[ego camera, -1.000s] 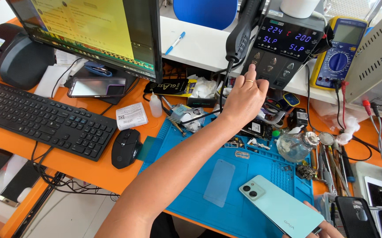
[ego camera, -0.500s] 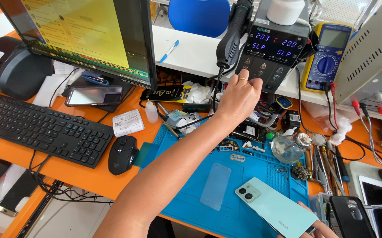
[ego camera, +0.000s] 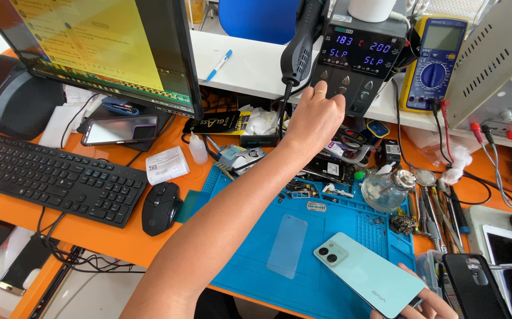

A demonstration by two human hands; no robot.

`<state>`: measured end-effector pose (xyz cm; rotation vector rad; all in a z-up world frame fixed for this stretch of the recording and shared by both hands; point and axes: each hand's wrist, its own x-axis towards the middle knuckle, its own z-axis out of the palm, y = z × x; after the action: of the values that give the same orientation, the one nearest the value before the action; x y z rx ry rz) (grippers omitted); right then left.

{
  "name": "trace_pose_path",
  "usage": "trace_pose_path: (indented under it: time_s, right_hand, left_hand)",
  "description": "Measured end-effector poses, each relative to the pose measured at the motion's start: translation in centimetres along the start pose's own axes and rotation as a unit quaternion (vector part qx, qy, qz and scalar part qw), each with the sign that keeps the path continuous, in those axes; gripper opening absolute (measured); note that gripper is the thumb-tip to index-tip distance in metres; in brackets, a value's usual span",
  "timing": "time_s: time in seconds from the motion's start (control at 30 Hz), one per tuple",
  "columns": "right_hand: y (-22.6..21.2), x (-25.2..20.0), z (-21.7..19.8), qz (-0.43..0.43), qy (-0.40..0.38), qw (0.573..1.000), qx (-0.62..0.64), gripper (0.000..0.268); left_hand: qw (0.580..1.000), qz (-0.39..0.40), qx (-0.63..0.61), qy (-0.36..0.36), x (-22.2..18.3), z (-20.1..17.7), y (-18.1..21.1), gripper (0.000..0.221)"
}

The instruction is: The person uses a heat gun to warm the back cover of a mobile phone and then pries it open with a plastic tool to expose the internal parts.

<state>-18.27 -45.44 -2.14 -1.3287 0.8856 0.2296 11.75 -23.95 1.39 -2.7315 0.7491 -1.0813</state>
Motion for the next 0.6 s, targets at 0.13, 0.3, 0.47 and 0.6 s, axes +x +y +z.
trace_pose_path:
  time_s: [0.13, 0.3, 0.47, 0.6]
  right_hand:
    - [-2.2, 1.2, 0.5, 0.202, 0.051, 0.972, 0.107, 0.044]
    - [-2.6, -0.9, 1.4, 0.176, 0.05, 0.976, 0.118, 0.045]
    - [-3.4, -2.4, 2.1, 0.152, 0.044, 0.983, 0.092, 0.047]
    - [-2.5, -2.4, 2.0, 0.128, 0.049, 0.985, 0.109, 0.044]
  left_hand:
    - [1.0, 0.005, 0.0, 0.011, 0.1, 0.0, -0.1, 0.021]
    - [1.0, 0.013, -0.003, 0.01, 0.4, -0.2, -0.2, 0.019]
    - [1.0, 0.021, 0.004, -0.006, 0.6, -0.5, -0.2, 0.021]
    - [1.0, 0.024, 0.015, 0.0, 0.6, -0.7, -0.2, 0.019]
